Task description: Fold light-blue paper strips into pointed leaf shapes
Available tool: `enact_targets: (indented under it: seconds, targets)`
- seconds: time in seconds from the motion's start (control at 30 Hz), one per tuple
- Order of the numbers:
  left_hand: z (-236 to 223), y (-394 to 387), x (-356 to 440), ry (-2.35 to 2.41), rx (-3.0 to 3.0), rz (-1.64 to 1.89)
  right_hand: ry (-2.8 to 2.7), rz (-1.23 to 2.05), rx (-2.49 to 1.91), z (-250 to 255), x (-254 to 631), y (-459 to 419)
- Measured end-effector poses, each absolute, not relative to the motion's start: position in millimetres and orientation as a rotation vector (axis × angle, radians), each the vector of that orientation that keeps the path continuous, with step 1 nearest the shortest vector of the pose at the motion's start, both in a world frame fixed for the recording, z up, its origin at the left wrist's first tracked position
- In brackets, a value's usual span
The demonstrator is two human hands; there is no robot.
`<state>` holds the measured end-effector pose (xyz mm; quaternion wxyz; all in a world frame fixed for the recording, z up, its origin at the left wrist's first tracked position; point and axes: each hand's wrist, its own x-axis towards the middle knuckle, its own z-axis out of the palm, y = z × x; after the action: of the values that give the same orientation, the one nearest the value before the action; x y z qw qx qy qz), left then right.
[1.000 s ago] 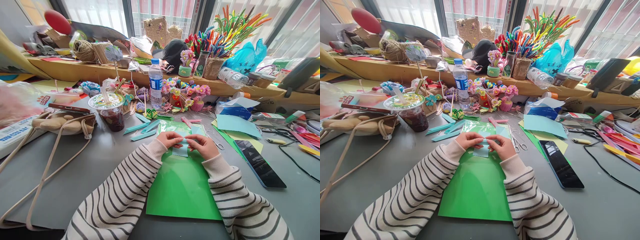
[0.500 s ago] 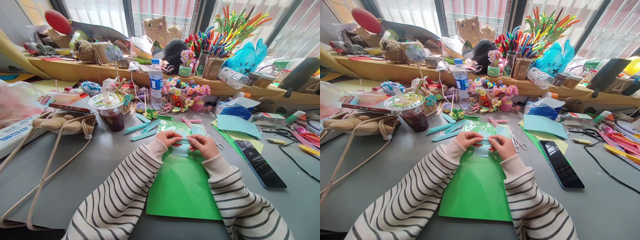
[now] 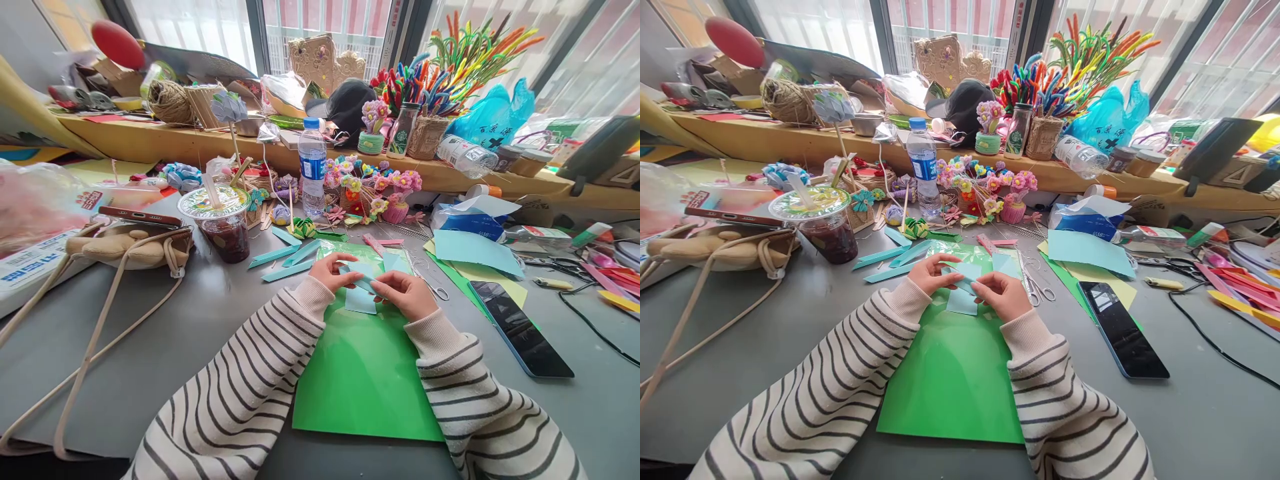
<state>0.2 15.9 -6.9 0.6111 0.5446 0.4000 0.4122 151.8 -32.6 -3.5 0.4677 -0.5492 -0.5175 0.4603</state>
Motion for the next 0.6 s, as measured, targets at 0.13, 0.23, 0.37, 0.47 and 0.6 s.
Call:
enact_targets:
  seconds: [0.13,0.23,0.37,0.47,0.6]
  targets:
    - [-1,15,2,0.905,1.137,0.995,-1.224,1.223,-1.289,-3,146,-34]
    - [2,13,5,0.892,0.986,0.994,-1.227,1.233,-1.253,-2,143,-34]
    - [4,11,7,0.879,0.893,0.974,-1.261,1.215,-1.272,-1,143,-34]
    - [6,9,6,0.864,0.919,0.932,-1.318,1.244,-1.306,0,144,-33]
    - [8,7,6,0.856,0.953,0.877,-1.356,1.211,-1.346,2,147,-34]
